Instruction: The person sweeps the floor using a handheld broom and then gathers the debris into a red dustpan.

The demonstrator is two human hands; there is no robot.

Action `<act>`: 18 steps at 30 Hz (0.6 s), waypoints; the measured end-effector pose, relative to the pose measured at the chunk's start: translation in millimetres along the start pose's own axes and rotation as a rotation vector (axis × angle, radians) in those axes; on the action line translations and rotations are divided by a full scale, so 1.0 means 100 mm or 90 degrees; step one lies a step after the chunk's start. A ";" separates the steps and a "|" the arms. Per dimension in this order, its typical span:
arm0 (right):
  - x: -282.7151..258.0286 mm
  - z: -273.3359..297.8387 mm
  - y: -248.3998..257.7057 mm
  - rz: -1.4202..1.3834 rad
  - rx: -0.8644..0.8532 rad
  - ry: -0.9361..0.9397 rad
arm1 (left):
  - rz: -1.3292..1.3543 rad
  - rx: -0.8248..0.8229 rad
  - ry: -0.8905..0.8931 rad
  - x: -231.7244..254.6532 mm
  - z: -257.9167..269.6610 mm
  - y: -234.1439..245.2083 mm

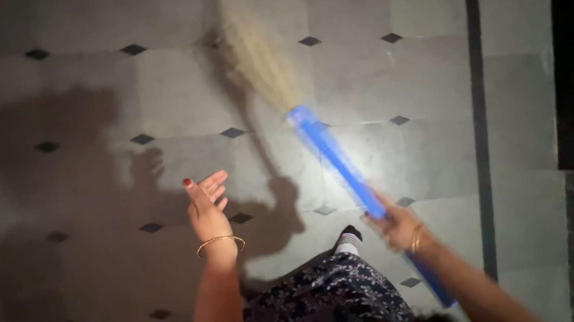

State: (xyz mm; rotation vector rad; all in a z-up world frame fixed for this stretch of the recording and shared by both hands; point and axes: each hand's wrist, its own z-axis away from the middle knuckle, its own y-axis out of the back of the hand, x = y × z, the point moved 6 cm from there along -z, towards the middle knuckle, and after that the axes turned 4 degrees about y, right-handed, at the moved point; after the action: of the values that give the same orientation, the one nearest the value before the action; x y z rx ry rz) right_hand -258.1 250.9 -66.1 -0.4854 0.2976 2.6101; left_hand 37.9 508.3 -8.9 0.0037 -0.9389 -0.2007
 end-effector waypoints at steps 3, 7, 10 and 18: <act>-0.04 0.38 -1.60 0.530 -0.198 0.394 | 0.046 0.032 -0.008 0.06 -0.02 0.71; 0.37 0.68 -3.32 0.581 -0.427 0.243 | 0.055 0.076 -0.043 0.24 -0.08 1.59; 0.54 0.78 -4.37 0.558 -0.552 0.239 | 0.060 0.112 -0.058 0.31 -0.08 2.22; 0.65 -0.16 -5.01 0.563 -0.424 0.284 | 0.098 0.164 -0.020 -0.17 -0.07 2.89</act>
State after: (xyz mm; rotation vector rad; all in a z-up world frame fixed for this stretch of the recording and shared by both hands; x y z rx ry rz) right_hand -66.3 707.3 -167.9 -1.4445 -0.3314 3.4028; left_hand 83.2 793.9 -0.8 0.1658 -0.9861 0.0640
